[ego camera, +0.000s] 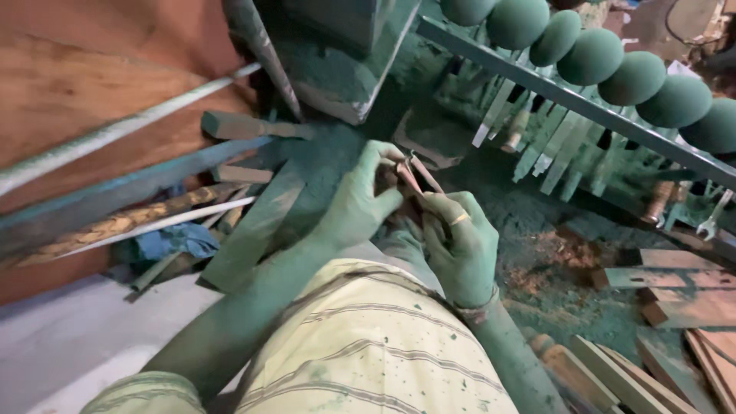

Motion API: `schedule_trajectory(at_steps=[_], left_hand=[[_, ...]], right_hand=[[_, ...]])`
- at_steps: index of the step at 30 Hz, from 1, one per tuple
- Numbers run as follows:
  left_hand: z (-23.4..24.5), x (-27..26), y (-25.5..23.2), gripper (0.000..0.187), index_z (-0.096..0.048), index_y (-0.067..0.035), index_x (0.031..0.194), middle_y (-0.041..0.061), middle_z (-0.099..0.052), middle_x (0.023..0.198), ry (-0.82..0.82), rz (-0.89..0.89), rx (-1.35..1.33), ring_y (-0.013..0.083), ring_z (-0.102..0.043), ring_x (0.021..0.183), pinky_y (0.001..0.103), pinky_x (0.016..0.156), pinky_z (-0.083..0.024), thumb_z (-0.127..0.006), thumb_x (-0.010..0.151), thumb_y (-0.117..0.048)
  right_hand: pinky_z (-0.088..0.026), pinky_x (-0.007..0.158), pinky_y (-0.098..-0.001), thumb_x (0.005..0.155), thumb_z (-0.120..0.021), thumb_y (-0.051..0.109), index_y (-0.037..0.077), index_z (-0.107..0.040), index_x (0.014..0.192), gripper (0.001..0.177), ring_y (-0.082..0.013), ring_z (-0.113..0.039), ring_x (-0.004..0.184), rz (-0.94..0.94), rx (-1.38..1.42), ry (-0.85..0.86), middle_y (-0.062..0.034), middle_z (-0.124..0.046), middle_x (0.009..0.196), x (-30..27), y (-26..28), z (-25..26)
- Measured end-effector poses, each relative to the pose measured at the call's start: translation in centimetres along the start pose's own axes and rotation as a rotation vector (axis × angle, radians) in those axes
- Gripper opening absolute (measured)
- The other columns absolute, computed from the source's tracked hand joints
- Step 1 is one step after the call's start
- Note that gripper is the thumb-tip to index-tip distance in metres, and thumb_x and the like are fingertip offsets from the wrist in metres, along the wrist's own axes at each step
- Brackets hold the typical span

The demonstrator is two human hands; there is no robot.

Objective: The person uses a sanding block to smooth the surface of green spherical wooden objects mounted on a rotating spindle. The person holds the sanding block against the spinning spheres, moving it along their surfaces to remove roughness and shape them.

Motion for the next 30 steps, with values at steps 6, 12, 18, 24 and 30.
schedule_trajectory(at_steps=[6, 12, 18, 24, 30], left_hand=[[-0.7, -0.5, 2.0, 0.031, -0.047, -0.006, 0.132, 0.004, -0.064, 0.112, 0.050, 0.052, -0.309, 0.0083, -0.062, 0.101, 0.026, 0.087, -0.053, -0.057, 0.103, -0.007], [0.0, -1.3, 2.9, 0.030, -0.051, -0.004, 0.126, 0.007, -0.063, 0.106, 0.040, 0.214, -0.271, 0.0115, -0.063, 0.092, 0.028, 0.077, -0.056, -0.062, 0.099, -0.011], [-0.7, -1.0, 1.5, 0.036, -0.051, -0.004, 0.134, 0.002, -0.058, 0.115, 0.184, 0.091, -0.282, 0.0074, -0.058, 0.107, 0.025, 0.092, -0.053, -0.062, 0.100, -0.008], [-0.7, -1.0, 1.3, 0.036, -0.055, -0.002, 0.132, 0.002, -0.061, 0.113, 0.190, 0.071, -0.142, 0.0067, -0.058, 0.104, 0.024, 0.091, -0.052, -0.065, 0.098, -0.007], [-0.5, -1.6, 2.1, 0.039, -0.055, 0.000, 0.135, 0.002, -0.063, 0.114, 0.269, 0.162, -0.247, 0.0060, -0.058, 0.104, 0.025, 0.092, -0.051, -0.058, 0.096, -0.005]], right_hand=[[-0.054, 0.066, -0.0415, 0.081, -0.071, 0.000, 0.008, -0.070, 0.123, 0.043, -0.0322, -0.068, 0.081, 0.145, -0.271, 0.090, -0.0129, -0.066, 0.104, 1.1, 1.7, 0.1], [-0.056, 0.071, -0.0371, 0.090, -0.075, 0.007, 0.008, -0.069, 0.123, 0.034, -0.0316, -0.071, 0.087, 0.111, -0.108, 0.159, -0.0140, -0.068, 0.113, 0.3, 1.3, -0.7], [-0.055, 0.077, -0.0321, 0.081, -0.081, 0.009, -0.001, -0.064, 0.126, 0.049, -0.0249, -0.070, 0.087, -0.169, 0.182, 0.218, -0.0145, -0.069, 0.101, 0.2, -1.0, -0.1], [-0.056, 0.079, -0.0304, 0.084, -0.077, 0.005, -0.001, -0.065, 0.126, 0.043, -0.0205, -0.073, 0.090, -0.188, 0.194, 0.308, -0.0131, -0.071, 0.102, 0.0, -2.4, -0.2], [-0.057, 0.077, -0.0346, 0.089, -0.071, 0.008, 0.000, -0.065, 0.126, 0.038, -0.0313, -0.073, 0.091, -0.039, 0.038, 0.340, -0.0147, -0.070, 0.107, 0.0, -1.3, 0.2]])
Point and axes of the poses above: each hand's wrist, its own x-axis towards the middle knuckle, its own z-axis out of the back of the hand, y = z × x, the point moved 5 cm from there along x, towards the middle knuckle
